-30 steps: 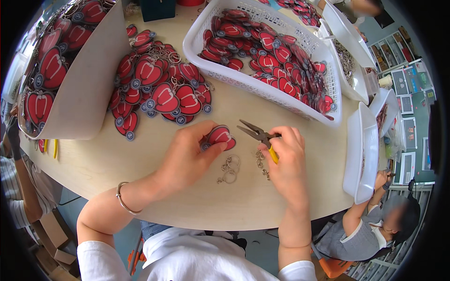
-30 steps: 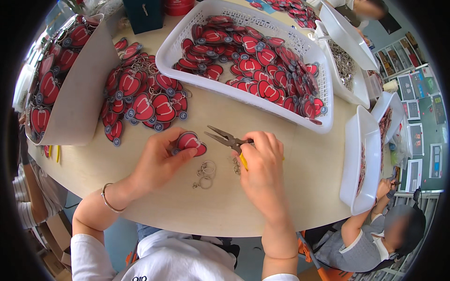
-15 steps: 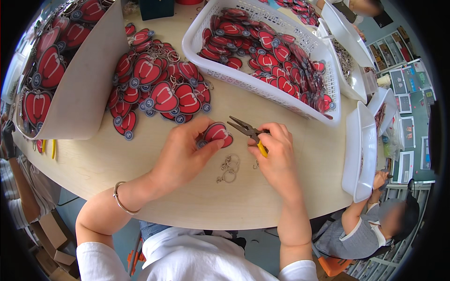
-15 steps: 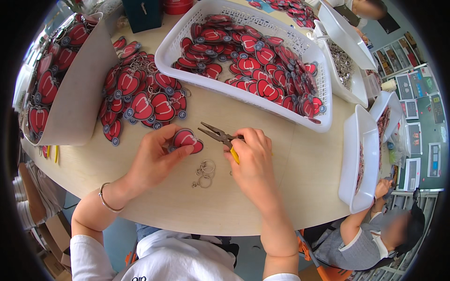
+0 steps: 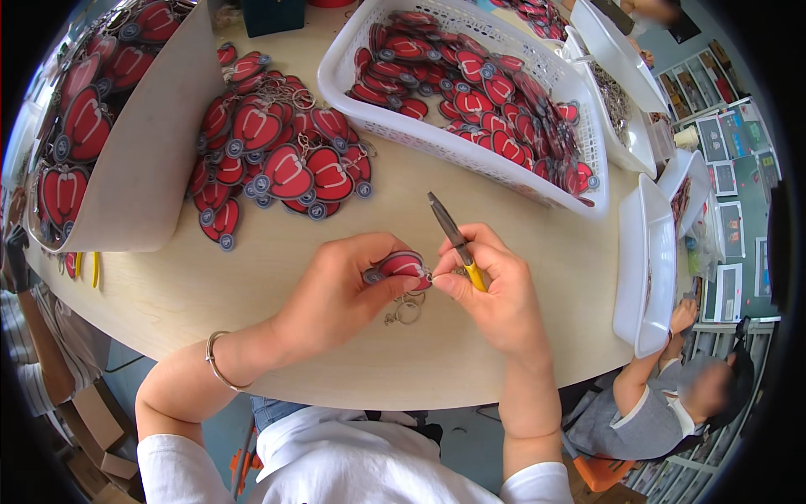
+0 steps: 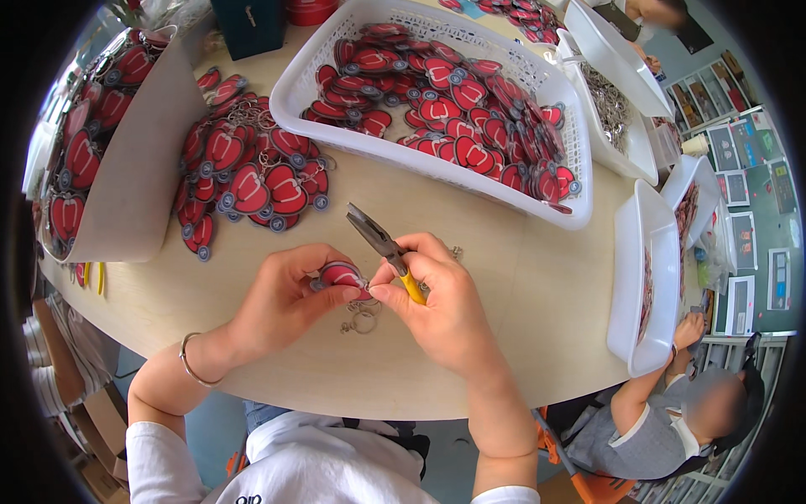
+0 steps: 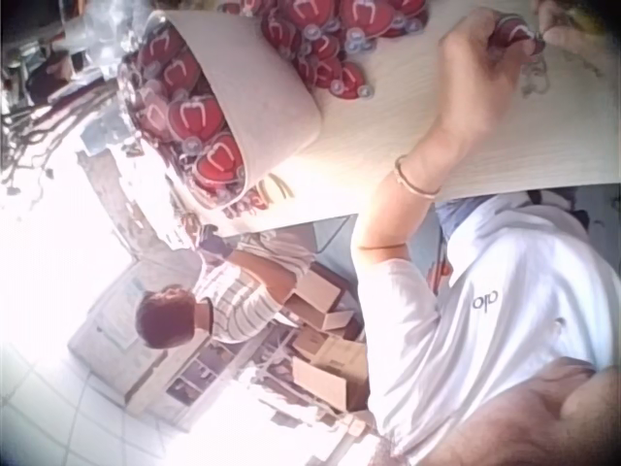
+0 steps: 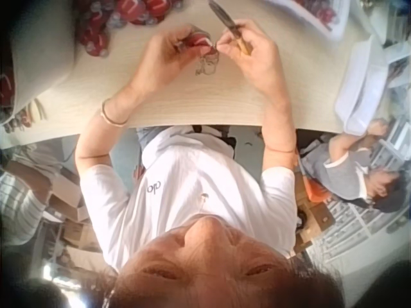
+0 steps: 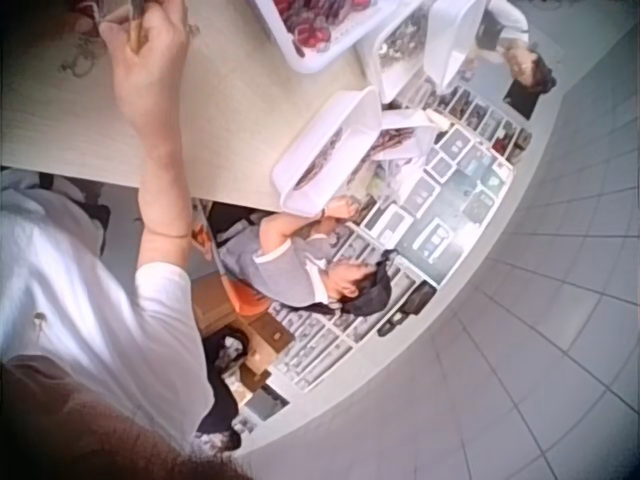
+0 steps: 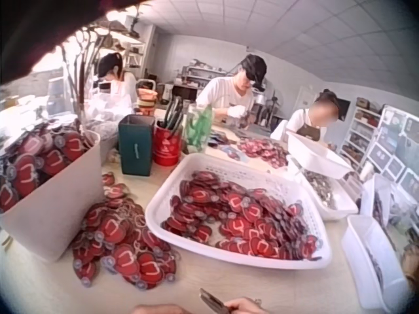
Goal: The person uses pliers to attach metal split rings to red heart-shaped keychains. They pick up a keychain, open a split ring with pliers, attach it to the keychain, and close the ring. The finished keychains are placed into a white basket on the table.
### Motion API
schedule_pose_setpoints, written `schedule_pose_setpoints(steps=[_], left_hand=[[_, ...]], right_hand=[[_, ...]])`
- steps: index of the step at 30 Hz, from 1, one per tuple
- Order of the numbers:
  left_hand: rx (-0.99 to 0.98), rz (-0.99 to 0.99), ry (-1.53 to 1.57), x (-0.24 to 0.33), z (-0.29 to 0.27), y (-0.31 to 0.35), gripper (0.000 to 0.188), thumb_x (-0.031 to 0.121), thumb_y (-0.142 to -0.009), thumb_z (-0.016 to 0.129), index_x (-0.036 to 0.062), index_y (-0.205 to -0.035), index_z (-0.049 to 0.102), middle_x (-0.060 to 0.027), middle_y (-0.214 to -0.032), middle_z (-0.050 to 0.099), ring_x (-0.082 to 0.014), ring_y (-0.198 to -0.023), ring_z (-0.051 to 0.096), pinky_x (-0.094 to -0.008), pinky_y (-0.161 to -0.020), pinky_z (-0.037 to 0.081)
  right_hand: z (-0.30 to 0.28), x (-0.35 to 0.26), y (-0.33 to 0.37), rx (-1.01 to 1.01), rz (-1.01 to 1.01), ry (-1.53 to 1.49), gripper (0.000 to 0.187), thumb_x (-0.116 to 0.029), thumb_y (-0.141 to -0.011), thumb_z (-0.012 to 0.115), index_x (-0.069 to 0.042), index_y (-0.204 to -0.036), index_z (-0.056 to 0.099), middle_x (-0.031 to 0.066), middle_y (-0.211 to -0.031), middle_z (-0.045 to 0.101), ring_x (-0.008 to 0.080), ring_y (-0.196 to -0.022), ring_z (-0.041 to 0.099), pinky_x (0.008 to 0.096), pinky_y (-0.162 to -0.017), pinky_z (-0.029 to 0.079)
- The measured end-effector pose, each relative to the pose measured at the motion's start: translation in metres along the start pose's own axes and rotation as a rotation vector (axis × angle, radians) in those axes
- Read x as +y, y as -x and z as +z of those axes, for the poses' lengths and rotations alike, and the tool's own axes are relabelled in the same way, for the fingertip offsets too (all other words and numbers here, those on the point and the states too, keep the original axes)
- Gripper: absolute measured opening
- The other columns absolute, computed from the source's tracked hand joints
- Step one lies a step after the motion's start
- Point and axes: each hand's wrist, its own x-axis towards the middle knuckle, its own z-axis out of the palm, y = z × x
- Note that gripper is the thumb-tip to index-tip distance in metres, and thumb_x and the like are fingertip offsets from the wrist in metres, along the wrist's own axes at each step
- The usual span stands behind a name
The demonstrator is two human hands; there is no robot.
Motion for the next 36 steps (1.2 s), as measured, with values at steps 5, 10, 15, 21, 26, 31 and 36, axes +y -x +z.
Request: schedule_pose_setpoints(steps=[5, 10, 15, 21, 26, 31, 36], left_hand=[[-0.003, 0.082, -0.063, 0.001, 0.001, 0.002, 0.009, -0.003, -0.086, 0.065, -0.0034, -0.095, 0.062, -0.0049, -0.088, 0.064, -0.0079, -0.081, 0.058, -0.0220, -0.064, 0.048], [0.042, 0.203, -0.204, 0.000, 0.001, 0.001, 0.013, -0.004, -0.079, 0.071, -0.0006, -0.089, 0.063, -0.0075, -0.084, 0.063, -0.0143, -0.073, 0.058, -0.0269, -0.059, 0.047], [0.161, 0.630, -0.534, -0.008, 0.000, -0.002, 0.020, -0.003, -0.067, 0.076, 0.0020, -0.081, 0.064, -0.0075, -0.080, 0.062, -0.0224, -0.066, 0.055, -0.0327, -0.056, 0.044], [0.238, 0.737, -0.624, -0.007, 0.003, -0.001, 0.023, -0.004, -0.062, 0.076, 0.0017, -0.081, 0.065, -0.0082, -0.081, 0.063, -0.0235, -0.065, 0.055, -0.0332, -0.055, 0.044], [0.285, 0.688, -0.553, -0.006, -0.001, 0.000, 0.020, -0.007, -0.065, 0.074, 0.0003, -0.082, 0.067, -0.0089, -0.082, 0.064, -0.0207, -0.067, 0.055, -0.0305, -0.056, 0.044], [0.472, 0.670, -0.409, 0.001, -0.011, -0.005, 0.018, -0.007, -0.067, 0.075, -0.0007, -0.082, 0.067, -0.0103, -0.079, 0.063, -0.0239, -0.067, 0.057, -0.0309, -0.058, 0.045], [0.449, 0.674, -0.460, 0.004, -0.016, 0.000, 0.016, -0.007, -0.070, 0.074, -0.0016, -0.083, 0.067, -0.0097, -0.081, 0.064, -0.0192, -0.068, 0.056, -0.0276, -0.057, 0.044]], right_hand=[[-0.001, 0.005, -0.001, -0.049, 0.052, -0.126, 0.012, -0.006, -0.084, 0.070, 0.003, -0.087, 0.062, 0.0055, -0.101, 0.055, 0.0138, -0.088, 0.055, 0.0282, -0.079, 0.046], [-0.002, 0.008, -0.002, -0.091, 0.074, -0.206, 0.011, -0.006, -0.084, 0.069, 0.002, -0.087, 0.062, 0.0038, -0.100, 0.054, 0.0128, -0.087, 0.055, 0.0273, -0.079, 0.046], [0.002, -0.001, 0.000, -0.064, 0.056, -0.105, 0.011, -0.005, -0.083, 0.070, 0.003, -0.085, 0.062, 0.0062, -0.098, 0.055, 0.0153, -0.088, 0.055, 0.0289, -0.079, 0.046], [0.011, -0.007, 0.005, 0.129, -0.196, 0.246, 0.013, -0.001, -0.074, 0.072, 0.003, -0.081, 0.062, 0.0118, -0.097, 0.057, 0.0272, -0.087, 0.055, 0.0353, -0.075, 0.046], [0.018, -0.002, 0.005, 0.221, -0.285, 0.349, 0.016, -0.001, -0.070, 0.075, 0.002, -0.077, 0.062, 0.0115, -0.097, 0.057, 0.0282, -0.087, 0.055, 0.0370, -0.074, 0.046], [0.013, 0.016, 0.000, 0.123, -0.212, 0.604, 0.019, -0.004, -0.068, 0.077, 0.000, -0.082, 0.063, 0.0095, -0.098, 0.056, 0.0279, -0.095, 0.052, 0.0399, -0.083, 0.040], [0.022, 0.015, -0.003, 0.011, -0.321, 0.824, 0.015, -0.004, -0.070, 0.071, 0.001, -0.080, 0.061, 0.0120, -0.101, 0.054, 0.0278, -0.102, 0.048, 0.0418, -0.087, 0.036]])
